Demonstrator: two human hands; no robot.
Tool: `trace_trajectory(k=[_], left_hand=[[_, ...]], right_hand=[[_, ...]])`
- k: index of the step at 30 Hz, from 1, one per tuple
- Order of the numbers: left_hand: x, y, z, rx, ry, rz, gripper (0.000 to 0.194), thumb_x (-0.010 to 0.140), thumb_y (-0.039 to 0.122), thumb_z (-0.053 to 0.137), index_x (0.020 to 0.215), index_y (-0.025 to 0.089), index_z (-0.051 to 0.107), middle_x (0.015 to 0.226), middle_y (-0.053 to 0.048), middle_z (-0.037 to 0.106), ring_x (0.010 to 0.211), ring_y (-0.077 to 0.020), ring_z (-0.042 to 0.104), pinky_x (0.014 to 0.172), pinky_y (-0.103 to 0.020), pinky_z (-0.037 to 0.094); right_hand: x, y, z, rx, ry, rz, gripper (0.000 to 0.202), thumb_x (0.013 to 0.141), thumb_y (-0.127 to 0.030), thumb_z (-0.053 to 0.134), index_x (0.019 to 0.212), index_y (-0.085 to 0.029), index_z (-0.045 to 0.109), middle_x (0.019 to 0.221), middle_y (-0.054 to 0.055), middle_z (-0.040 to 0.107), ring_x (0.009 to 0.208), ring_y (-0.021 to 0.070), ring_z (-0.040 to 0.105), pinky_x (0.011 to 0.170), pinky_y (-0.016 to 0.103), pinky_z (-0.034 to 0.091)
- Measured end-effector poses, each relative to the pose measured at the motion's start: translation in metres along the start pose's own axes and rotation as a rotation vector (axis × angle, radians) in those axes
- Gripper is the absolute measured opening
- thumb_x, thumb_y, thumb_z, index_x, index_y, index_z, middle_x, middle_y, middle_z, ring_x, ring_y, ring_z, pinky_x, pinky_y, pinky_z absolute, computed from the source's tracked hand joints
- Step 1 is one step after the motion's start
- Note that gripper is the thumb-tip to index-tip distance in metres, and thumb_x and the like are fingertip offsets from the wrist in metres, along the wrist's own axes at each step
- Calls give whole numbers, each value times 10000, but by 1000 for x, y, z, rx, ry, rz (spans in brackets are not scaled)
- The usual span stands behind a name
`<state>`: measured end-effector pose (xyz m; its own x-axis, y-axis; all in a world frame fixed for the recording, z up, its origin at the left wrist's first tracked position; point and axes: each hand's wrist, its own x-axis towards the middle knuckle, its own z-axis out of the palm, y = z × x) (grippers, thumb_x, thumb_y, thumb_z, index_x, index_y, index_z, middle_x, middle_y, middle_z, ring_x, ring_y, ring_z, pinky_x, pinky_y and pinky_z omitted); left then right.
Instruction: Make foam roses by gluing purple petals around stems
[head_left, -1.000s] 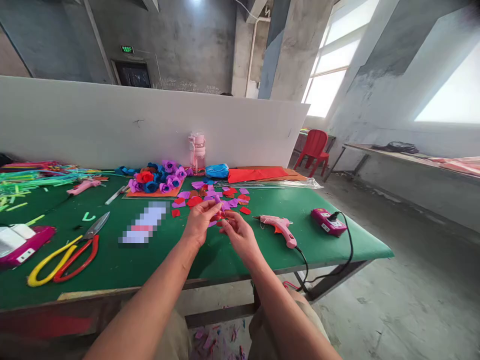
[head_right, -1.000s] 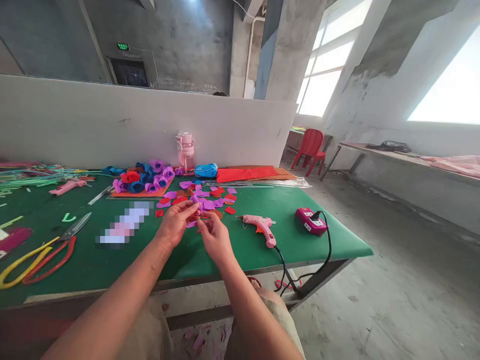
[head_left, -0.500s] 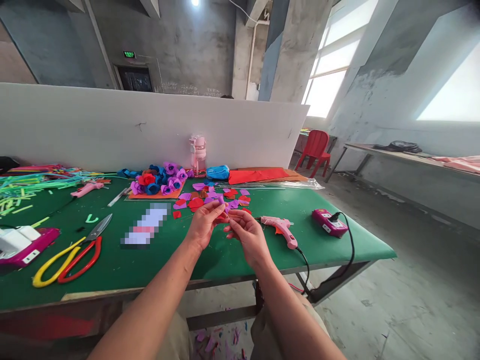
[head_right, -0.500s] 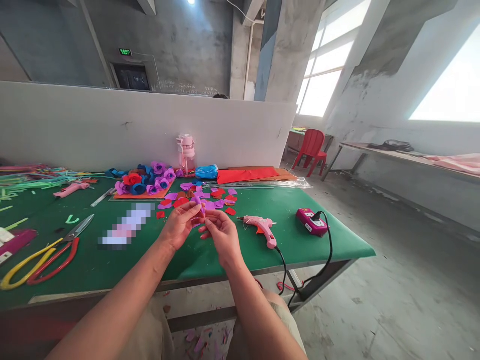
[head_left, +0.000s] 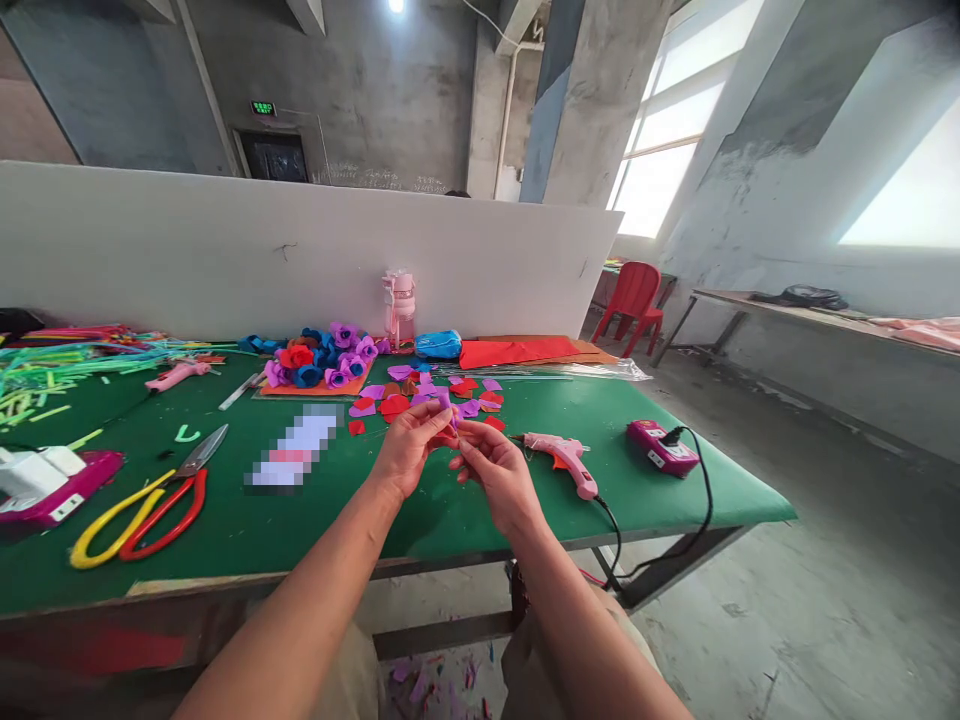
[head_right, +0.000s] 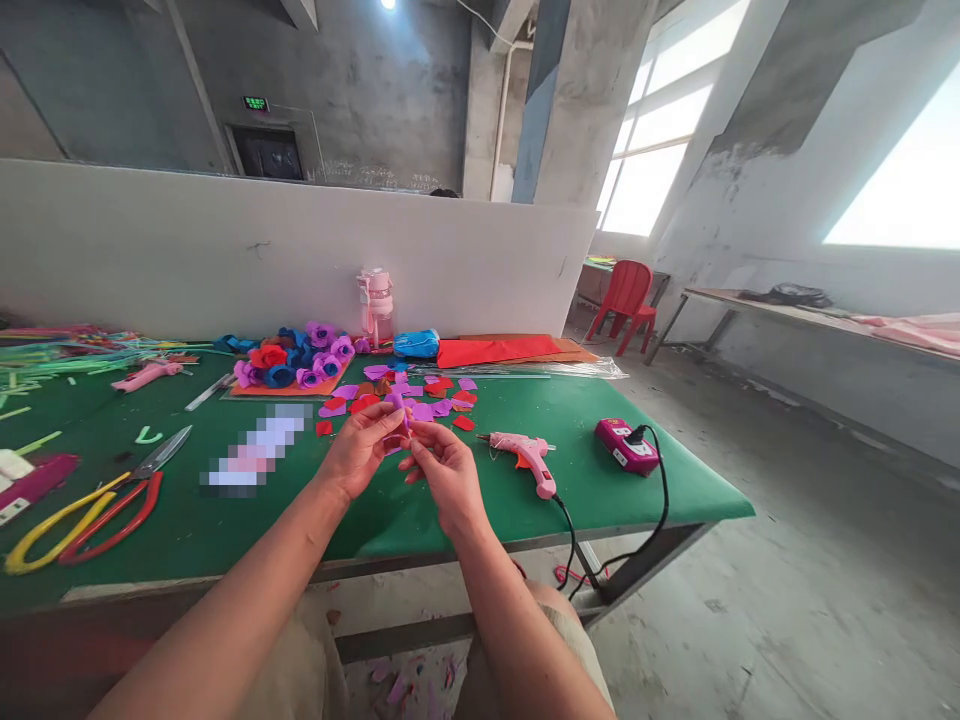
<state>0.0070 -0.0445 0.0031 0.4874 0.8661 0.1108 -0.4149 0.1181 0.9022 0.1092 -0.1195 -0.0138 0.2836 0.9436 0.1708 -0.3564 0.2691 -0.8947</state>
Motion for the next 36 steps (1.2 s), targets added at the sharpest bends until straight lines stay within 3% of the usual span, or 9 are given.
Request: trace_trajectory(k=[7, 15, 19, 23, 25, 28, 32, 36], left_hand=[[0, 1, -1, -23, -13, 4, 170, 633, 278, 736, 735, 160, 668, 667, 7, 604, 599, -88, 551, 564, -213, 470], [1, 2, -1, -67, -16, -22, 172, 611, 261, 750, 704, 155, 652, 653, 10, 602, 602, -89, 550, 567, -214, 465], [1, 3, 0, -66, 5, -38, 186, 598, 262, 760, 687, 158, 635, 657, 15, 607, 599, -86, 555, 571, -211, 451], [1, 2, -2, -55, 20, -54, 200, 587, 265, 766, 669, 157, 618, 657, 16, 607, 601, -83, 555, 581, -209, 437], [1, 2, -4, -72, 14, -55, 197, 590, 267, 764, 671, 160, 620, 657, 16, 608, 610, -86, 557, 586, -212, 434], [2, 2, -7, -87, 10, -69, 188, 602, 273, 757, 696, 159, 640, 666, 6, 621, 616, -90, 563, 591, -217, 435], [3, 2, -9, -67, -14, -79, 197, 614, 285, 752, 723, 147, 664, 696, -5, 634, 627, -96, 572, 622, -237, 461], [3, 0, -9, -43, -60, -60, 181, 638, 276, 741, 733, 142, 663, 692, -9, 625, 634, -95, 566, 615, -225, 471]], right_hand=[[1, 5, 1, -119, 6, -98, 297, 720, -297, 650, 1002, -205, 630, 787, 7, 627, 568, 101, 578, 461, 208, 469], [-4, 6, 2, -472, 71, -282, 288, 803, -327, 545, 1060, -231, 633, 803, 17, 651, 599, 136, 598, 488, 238, 499], [-7, 6, 0, -641, 79, -385, 295, 829, -261, 504, 1092, -288, 635, 878, 21, 668, 640, 153, 599, 609, 282, 503], [-10, 3, -1, -741, 67, -442, 324, 825, -220, 486, 1092, -318, 641, 1022, 32, 654, 878, 210, 597, 799, 334, 462], [-11, 1, 0, -764, 56, -433, 319, 825, -241, 497, 1101, -323, 634, 1056, 35, 639, 919, 212, 582, 816, 326, 448], [-9, -1, 0, -667, 105, -380, 299, 832, -326, 513, 1111, -296, 616, 974, 43, 646, 779, 182, 592, 703, 295, 467], [-1, 1, -5, -428, 14, -120, 299, 819, -451, 511, 870, -202, 670, 668, 26, 639, 571, 146, 551, 534, 258, 434], [2, 2, -7, -333, -11, -18, 276, 739, -441, 622, 777, -172, 668, 598, 11, 630, 522, 116, 517, 514, 237, 399]])
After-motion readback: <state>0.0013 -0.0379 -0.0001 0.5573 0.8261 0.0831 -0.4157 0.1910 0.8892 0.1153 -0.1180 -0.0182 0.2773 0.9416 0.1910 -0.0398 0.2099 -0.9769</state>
